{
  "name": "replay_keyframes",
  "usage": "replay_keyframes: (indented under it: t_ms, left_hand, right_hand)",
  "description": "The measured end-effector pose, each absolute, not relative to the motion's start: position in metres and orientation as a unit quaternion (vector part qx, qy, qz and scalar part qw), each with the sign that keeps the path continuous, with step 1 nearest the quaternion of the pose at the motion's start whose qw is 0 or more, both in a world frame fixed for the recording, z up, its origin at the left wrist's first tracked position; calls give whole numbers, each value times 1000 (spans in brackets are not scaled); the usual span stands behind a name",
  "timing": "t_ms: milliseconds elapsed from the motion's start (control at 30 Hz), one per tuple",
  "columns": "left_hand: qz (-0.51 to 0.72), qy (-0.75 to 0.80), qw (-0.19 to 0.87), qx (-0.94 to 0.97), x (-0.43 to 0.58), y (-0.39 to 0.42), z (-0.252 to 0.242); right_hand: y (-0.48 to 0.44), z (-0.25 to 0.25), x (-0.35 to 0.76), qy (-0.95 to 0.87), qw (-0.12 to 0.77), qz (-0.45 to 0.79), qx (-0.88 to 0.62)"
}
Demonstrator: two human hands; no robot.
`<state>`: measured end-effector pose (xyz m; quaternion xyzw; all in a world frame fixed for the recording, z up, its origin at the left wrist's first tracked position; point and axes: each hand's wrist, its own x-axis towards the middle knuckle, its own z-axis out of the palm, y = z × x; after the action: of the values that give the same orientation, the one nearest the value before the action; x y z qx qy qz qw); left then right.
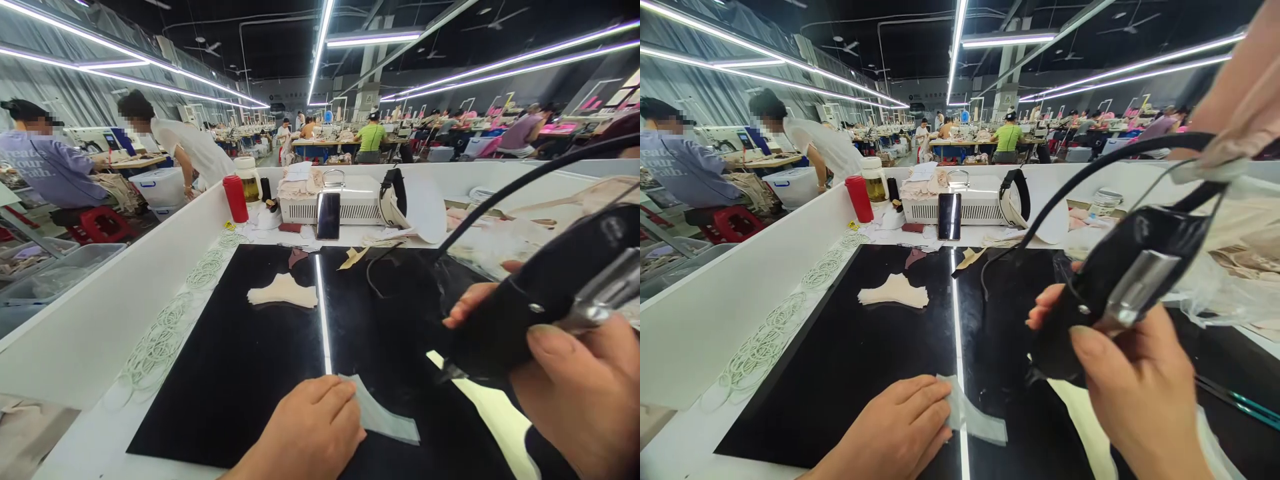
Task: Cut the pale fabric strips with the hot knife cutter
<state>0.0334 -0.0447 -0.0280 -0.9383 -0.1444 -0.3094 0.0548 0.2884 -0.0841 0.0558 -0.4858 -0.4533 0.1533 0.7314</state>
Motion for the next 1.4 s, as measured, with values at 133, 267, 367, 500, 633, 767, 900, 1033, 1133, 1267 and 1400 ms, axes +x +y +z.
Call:
replay_keyframes:
  t_ms: [133,267,367,500,633,767,900,1033,1133,1267,1400]
  left_hand:
    - [-318,-141,58,-936,27,-37,-34]
    - [-321,-146,58,-934,30,-39,-33]
    - [-327,-148,64,-931,36,-44,-30]
    - [-338,-151,67,-927,42,-46,-25]
    - [-347,-154,78,-922,44,-47,-22]
    - [-344,-153,80,-923,44,-49,-22]
    - [-341,-153,78,-924,43,-49,-24]
    - [-335,-150,84,-926,41,-48,-26]
    - [-324,-146,88,-931,40,-48,-27]
    - [-334,-155,87,-926,41,-49,-30]
    - [-342,-154,90,-922,43,-50,-31]
  right_hand:
    - [-70,53,237,-473,742,246,-407]
    - [-61,50,207,-475,763,270,-347]
    - [-59,48,203,-467,770,267,-342]
    - [-58,45,205,-464,773,257,-350]
    - [-57,44,209,-468,770,244,-359]
    - [-57,44,209,-471,771,235,-358]
    - [-56,45,206,-462,772,235,-369]
    - [-55,46,204,-454,770,241,-379]
    - [-55,47,203,-447,774,256,-369]
    - [-55,48,199,-447,780,269,-345]
    - [-54,48,196,-448,776,279,-344]
